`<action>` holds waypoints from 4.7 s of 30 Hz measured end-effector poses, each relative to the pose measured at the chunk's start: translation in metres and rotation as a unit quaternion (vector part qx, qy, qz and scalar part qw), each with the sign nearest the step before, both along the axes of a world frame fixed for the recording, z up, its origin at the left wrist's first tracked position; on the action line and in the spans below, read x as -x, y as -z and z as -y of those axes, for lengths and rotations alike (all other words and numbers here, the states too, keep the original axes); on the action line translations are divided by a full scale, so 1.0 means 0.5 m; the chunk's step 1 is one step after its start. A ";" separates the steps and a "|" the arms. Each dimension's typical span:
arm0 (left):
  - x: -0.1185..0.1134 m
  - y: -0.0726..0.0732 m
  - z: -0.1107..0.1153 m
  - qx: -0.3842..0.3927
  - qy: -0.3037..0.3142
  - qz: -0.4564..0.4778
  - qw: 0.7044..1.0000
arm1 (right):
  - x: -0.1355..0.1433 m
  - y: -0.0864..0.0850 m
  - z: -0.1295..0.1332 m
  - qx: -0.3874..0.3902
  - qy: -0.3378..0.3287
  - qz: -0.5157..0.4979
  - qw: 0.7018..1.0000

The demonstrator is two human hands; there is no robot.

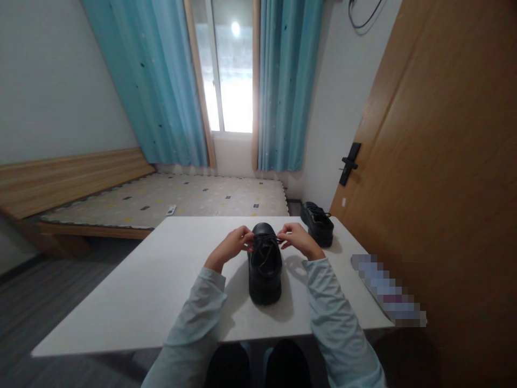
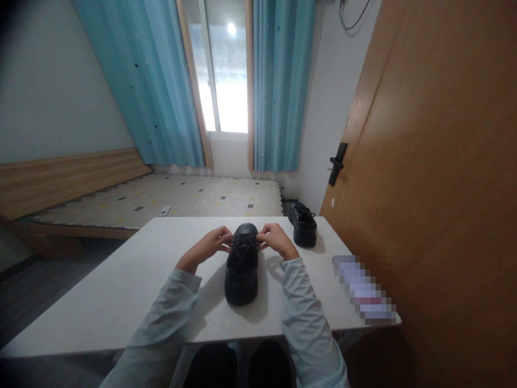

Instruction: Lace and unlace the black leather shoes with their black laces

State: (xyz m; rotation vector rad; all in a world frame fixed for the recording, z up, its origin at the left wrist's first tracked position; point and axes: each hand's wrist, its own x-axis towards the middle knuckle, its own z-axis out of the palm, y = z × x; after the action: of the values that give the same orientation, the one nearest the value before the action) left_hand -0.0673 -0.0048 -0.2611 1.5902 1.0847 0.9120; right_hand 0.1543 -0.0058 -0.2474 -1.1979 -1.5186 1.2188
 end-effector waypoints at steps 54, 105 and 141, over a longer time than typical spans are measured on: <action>0.029 0.029 -0.016 0.112 0.022 -0.009 0.993 | 0.006 0.026 -0.008 0.081 0.026 0.187 0.979; 0.027 -0.004 0.004 0.036 0.112 -0.036 0.992 | -0.043 -0.007 -0.004 -0.198 -0.073 0.241 0.948; -0.024 -0.023 0.013 -0.239 -0.039 -0.169 0.955 | 0.027 -0.002 -0.005 -0.192 0.038 0.191 0.962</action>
State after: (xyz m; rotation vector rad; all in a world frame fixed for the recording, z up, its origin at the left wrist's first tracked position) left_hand -0.0551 -0.0112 -0.2495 2.1758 1.2288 1.0333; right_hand 0.1409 -0.0035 -0.2465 -1.2557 -1.8676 0.6189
